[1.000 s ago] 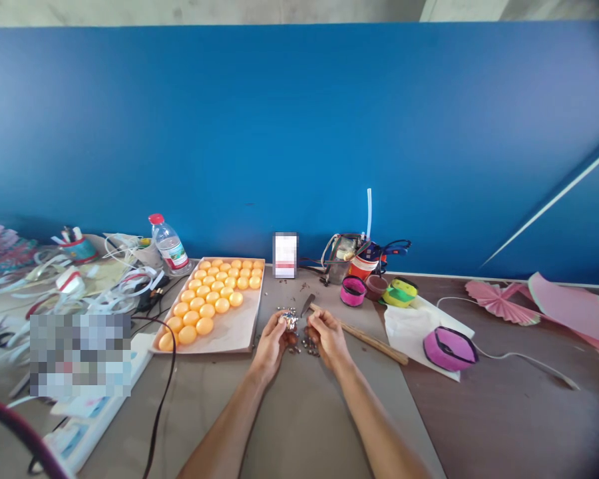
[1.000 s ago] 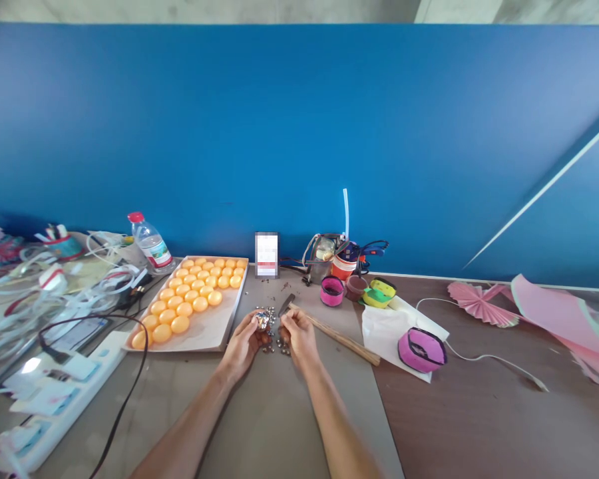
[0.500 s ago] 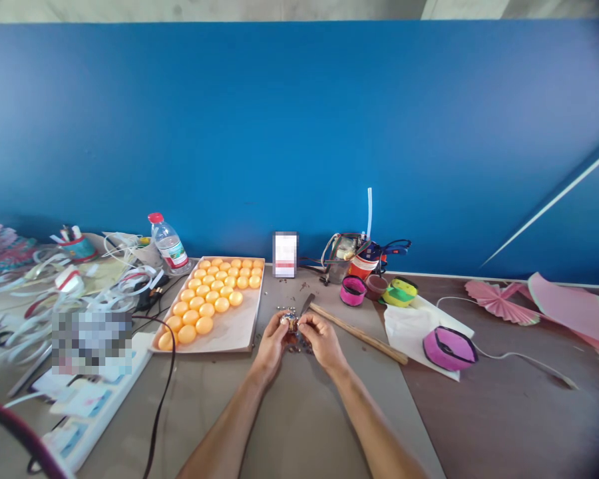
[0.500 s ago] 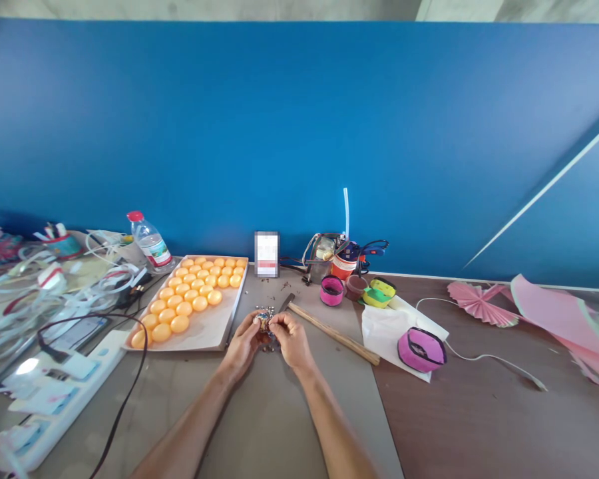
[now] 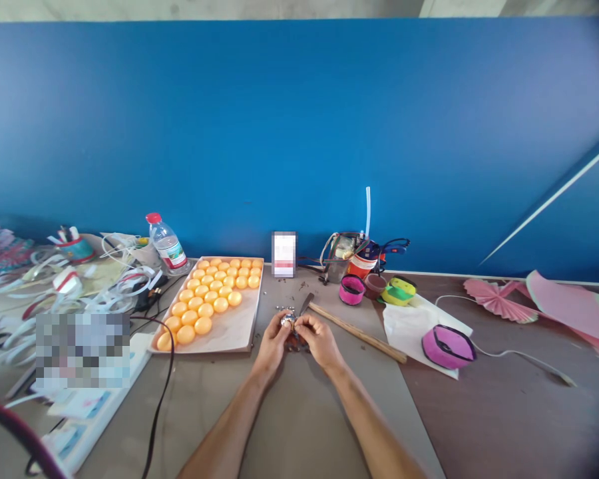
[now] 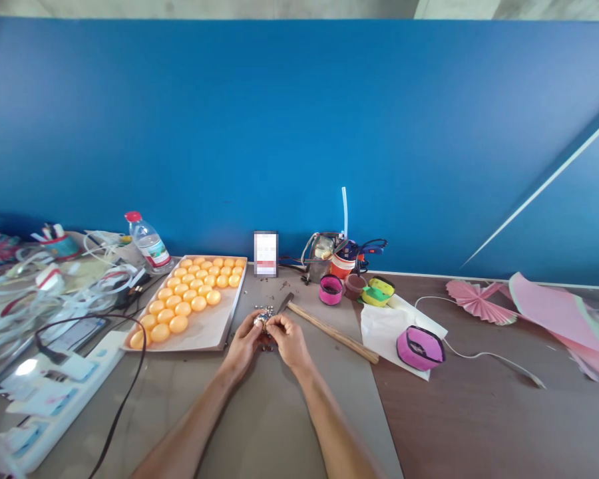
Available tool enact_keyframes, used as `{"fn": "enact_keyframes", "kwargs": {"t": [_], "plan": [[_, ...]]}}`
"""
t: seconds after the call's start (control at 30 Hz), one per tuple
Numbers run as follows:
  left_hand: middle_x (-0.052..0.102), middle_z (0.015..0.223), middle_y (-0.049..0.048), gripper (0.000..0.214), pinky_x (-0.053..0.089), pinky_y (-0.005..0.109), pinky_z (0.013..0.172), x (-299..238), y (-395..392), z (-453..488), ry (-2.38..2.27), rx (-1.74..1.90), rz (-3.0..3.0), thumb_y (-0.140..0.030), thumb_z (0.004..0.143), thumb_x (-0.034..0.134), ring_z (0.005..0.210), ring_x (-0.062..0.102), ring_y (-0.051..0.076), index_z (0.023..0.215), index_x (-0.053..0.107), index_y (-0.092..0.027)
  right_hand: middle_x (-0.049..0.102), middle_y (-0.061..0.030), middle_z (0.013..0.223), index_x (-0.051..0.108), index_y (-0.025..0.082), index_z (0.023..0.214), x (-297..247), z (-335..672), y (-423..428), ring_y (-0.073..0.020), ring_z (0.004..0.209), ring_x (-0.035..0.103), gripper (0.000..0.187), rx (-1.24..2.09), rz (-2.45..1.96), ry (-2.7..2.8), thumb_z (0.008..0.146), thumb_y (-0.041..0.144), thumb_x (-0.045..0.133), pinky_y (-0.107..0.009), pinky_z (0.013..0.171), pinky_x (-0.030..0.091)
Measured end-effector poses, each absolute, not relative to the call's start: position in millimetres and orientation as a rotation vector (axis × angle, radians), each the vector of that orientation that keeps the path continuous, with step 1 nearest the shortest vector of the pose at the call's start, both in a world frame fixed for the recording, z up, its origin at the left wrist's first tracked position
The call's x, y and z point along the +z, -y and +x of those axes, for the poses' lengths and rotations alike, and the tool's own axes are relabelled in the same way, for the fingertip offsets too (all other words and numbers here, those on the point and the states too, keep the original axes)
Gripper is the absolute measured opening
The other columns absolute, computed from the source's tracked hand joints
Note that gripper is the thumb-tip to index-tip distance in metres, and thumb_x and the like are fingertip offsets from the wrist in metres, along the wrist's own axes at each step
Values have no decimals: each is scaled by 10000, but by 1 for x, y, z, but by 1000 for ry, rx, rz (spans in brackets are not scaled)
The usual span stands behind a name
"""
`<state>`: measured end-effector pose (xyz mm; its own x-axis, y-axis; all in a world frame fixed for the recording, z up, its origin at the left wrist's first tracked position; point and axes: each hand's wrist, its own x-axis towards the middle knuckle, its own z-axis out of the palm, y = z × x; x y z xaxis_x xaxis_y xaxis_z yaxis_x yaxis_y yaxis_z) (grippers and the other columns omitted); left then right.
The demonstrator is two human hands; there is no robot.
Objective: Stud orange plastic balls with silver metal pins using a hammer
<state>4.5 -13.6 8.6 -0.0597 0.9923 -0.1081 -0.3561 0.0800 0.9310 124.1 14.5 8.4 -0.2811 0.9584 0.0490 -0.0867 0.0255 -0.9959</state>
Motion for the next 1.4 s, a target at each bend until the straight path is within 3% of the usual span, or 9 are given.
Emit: {"fn": "enact_keyframes", "kwargs": {"t": [0.37, 0.97, 1.4], "plan": [[574, 770, 10, 474, 450, 250, 502, 9, 15, 6, -1028, 1368, 831, -486, 711, 599, 544, 523, 113, 1057, 487, -183, 456, 46, 572, 513, 196, 681, 6, 120, -15, -95, 521, 418, 234, 1693, -798, 1106, 659, 390, 642, -219, 487, 364], [589, 774, 17, 429, 454, 241, 545, 3, 14, 5, -1155, 1415, 905, -452, 700, 618, 612, 533, 131, 1023, 537, -181, 523, 35, 567, 537, 189, 679, 6, 125, -17, -108, 534, 470, 225, 1499, -968, 1365, 708, 402, 604, -235, 537, 396], [553, 708, -8, 426, 418, 221, 494, -1, 13, 6, -1130, 1404, 926, -467, 727, 589, 540, 492, 107, 1037, 506, -186, 526, 36, 569, 517, 192, 695, 1, 127, -18, -110, 533, 494, 237, 1674, -905, 1255, 720, 414, 598, -235, 534, 402]]}}
